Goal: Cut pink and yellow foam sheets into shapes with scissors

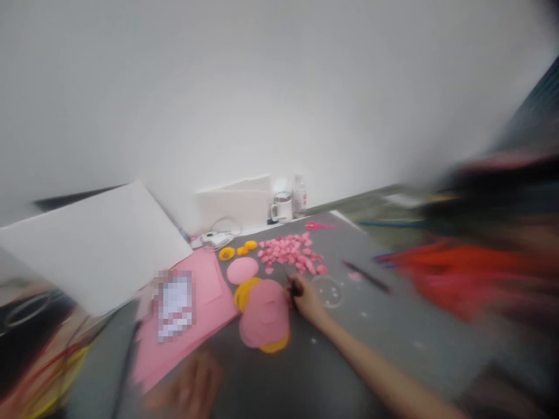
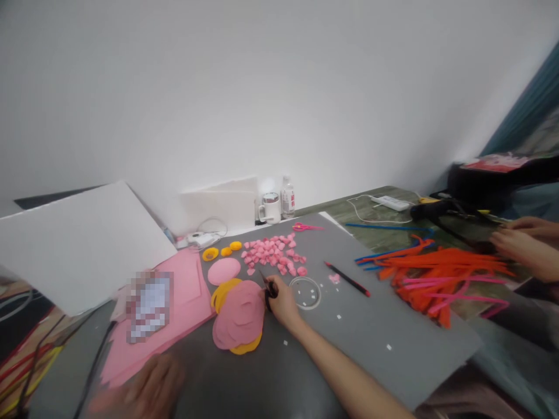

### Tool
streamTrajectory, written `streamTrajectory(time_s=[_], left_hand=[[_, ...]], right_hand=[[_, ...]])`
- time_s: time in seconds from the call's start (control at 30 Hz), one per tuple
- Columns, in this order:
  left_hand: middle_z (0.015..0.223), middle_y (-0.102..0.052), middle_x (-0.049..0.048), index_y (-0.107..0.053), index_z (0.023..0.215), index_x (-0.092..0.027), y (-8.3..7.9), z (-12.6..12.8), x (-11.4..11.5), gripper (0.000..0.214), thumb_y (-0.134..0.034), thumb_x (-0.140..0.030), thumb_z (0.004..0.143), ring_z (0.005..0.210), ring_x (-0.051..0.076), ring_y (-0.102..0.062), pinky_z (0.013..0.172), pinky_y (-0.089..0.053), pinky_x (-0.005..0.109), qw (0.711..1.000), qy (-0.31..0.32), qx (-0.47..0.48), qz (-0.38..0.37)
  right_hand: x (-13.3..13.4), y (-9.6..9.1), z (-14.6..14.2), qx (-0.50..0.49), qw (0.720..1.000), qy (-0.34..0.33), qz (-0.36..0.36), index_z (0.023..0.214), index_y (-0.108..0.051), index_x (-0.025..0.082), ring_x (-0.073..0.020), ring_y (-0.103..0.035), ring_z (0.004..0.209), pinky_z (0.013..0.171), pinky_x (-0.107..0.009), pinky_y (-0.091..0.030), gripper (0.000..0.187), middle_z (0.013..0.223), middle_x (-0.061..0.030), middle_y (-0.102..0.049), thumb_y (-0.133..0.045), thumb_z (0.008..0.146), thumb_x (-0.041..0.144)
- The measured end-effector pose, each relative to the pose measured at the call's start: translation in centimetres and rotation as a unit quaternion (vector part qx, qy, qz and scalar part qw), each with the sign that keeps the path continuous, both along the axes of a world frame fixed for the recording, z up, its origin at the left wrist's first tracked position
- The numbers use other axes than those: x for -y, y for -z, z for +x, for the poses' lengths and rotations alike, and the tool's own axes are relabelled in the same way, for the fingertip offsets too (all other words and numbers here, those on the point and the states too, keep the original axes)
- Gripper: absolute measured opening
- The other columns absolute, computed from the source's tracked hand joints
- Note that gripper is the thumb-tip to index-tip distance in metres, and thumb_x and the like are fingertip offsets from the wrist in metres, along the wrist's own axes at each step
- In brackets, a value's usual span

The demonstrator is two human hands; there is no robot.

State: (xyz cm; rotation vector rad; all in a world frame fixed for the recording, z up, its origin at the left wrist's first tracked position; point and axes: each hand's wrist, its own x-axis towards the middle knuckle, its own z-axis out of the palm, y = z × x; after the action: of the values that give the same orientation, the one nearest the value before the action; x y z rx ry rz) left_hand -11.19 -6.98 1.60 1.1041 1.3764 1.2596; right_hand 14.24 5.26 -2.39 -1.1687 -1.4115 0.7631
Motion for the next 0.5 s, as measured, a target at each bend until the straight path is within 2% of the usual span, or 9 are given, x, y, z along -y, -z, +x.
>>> streamTrajectory(time_s=[0.07, 0.17, 0.2, 0.23, 0.27, 0.33, 0.4, 0.5], left_hand=[[0.1, -0.062, 0.0056, -0.061, 0.097, -0.022, -0.2, -0.2, -0.4, 0.021, -0.049, -0.036, 0.086, 0.083, 0.014, -0.059, 0.07, -0.05, 0.03, 1.0, 0.0, -0.026, 0.0], [0.07, -0.063, 0.0037, -0.064, 0.077, -0.02, -1.3, 0.8, -3.0, 0.026, -0.054, -0.044, 0.08, 0.063, 0.015, -0.058, 0.055, -0.049, 0.026, 0.998, 0.013, -0.055, 0.006], [0.065, -0.062, 0.0032, -0.064, 0.075, -0.018, -1.8, 1.3, -4.2, 0.028, -0.057, -0.045, 0.078, 0.059, 0.014, -0.057, 0.052, -0.048, 0.026, 0.997, 0.023, -0.07, 0.011], [0.063, -0.062, 0.0032, -0.065, 0.075, -0.017, -2.4, 1.9, -5.6, 0.028, -0.058, -0.044, 0.076, 0.057, 0.014, -0.058, 0.052, -0.047, 0.026, 0.99, 0.047, -0.127, 0.024], [0.065, -0.064, 0.0035, -0.066, 0.075, -0.017, -2.9, 2.6, -6.9, 0.026, -0.058, -0.042, 0.075, 0.058, 0.015, -0.059, 0.054, -0.048, 0.027, 0.977, 0.053, -0.198, 0.05], [0.074, -0.068, 0.005, -0.066, 0.076, -0.017, -3.6, 3.8, -9.6, 0.023, -0.056, -0.038, 0.074, 0.068, 0.019, -0.062, 0.064, -0.05, 0.03, 0.931, 0.01, -0.348, 0.113], [0.092, -0.068, 0.0084, -0.067, 0.082, -0.018, -3.8, 4.7, -12.0, 0.021, -0.054, -0.032, 0.074, 0.089, 0.023, -0.061, 0.08, -0.048, 0.035, 0.917, -0.008, -0.378, 0.125], [0.11, -0.063, 0.0108, -0.064, 0.096, -0.017, -3.2, 5.4, -15.0, 0.026, -0.052, -0.026, 0.074, 0.107, 0.025, -0.054, 0.091, -0.042, 0.038, 0.909, -0.019, -0.401, 0.115]], right_hand=[[-0.3, 0.2, -0.2, -0.007, 1.0, -0.004, 0.003, 0.08, -0.053, 0.019, -0.0165, -0.054, 0.058, 0.053, -0.025, -0.042, 0.014, 0.062, 0.0015, -0.057, -0.055, 0.067, 0.023], [-0.7, 0.2, -0.3, -0.013, 1.0, -0.008, 0.005, 0.08, -0.054, 0.019, -0.0166, -0.053, 0.059, 0.053, -0.025, -0.042, 0.014, 0.062, 0.0015, -0.057, -0.057, 0.066, 0.022], [-0.8, 0.1, -0.3, -0.015, 1.0, -0.009, 0.005, 0.08, -0.055, 0.019, -0.0164, -0.053, 0.059, 0.053, -0.025, -0.042, 0.014, 0.062, 0.0016, -0.057, -0.057, 0.066, 0.022], [-1.0, 0.1, -0.3, -0.017, 1.0, -0.009, 0.005, 0.079, -0.055, 0.019, -0.0162, -0.053, 0.059, 0.054, -0.025, -0.042, 0.014, 0.062, 0.0017, -0.057, -0.058, 0.066, 0.023], [-1.1, 0.0, -0.2, -0.019, 1.0, -0.009, 0.004, 0.079, -0.055, 0.019, -0.016, -0.052, 0.059, 0.054, -0.025, -0.042, 0.014, 0.062, 0.0019, -0.057, -0.058, 0.066, 0.023], [-1.2, -0.2, -0.2, -0.023, 1.0, -0.008, 0.001, 0.079, -0.055, 0.018, -0.0156, -0.052, 0.058, 0.053, -0.024, -0.041, 0.015, 0.061, 0.0022, -0.056, -0.06, 0.066, 0.023], [-1.3, -0.4, -0.1, -0.029, 1.0, -0.007, -0.005, 0.079, -0.055, 0.018, -0.0152, -0.051, 0.057, 0.053, -0.024, -0.041, 0.016, 0.061, 0.0025, -0.055, -0.061, 0.065, 0.023], [-1.3, -0.7, 0.0, -0.046, 0.999, -0.005, -0.016, 0.078, -0.053, 0.019, -0.0144, -0.051, 0.055, 0.051, -0.023, -0.041, 0.016, 0.06, 0.0031, -0.055, -0.061, 0.064, 0.023]])
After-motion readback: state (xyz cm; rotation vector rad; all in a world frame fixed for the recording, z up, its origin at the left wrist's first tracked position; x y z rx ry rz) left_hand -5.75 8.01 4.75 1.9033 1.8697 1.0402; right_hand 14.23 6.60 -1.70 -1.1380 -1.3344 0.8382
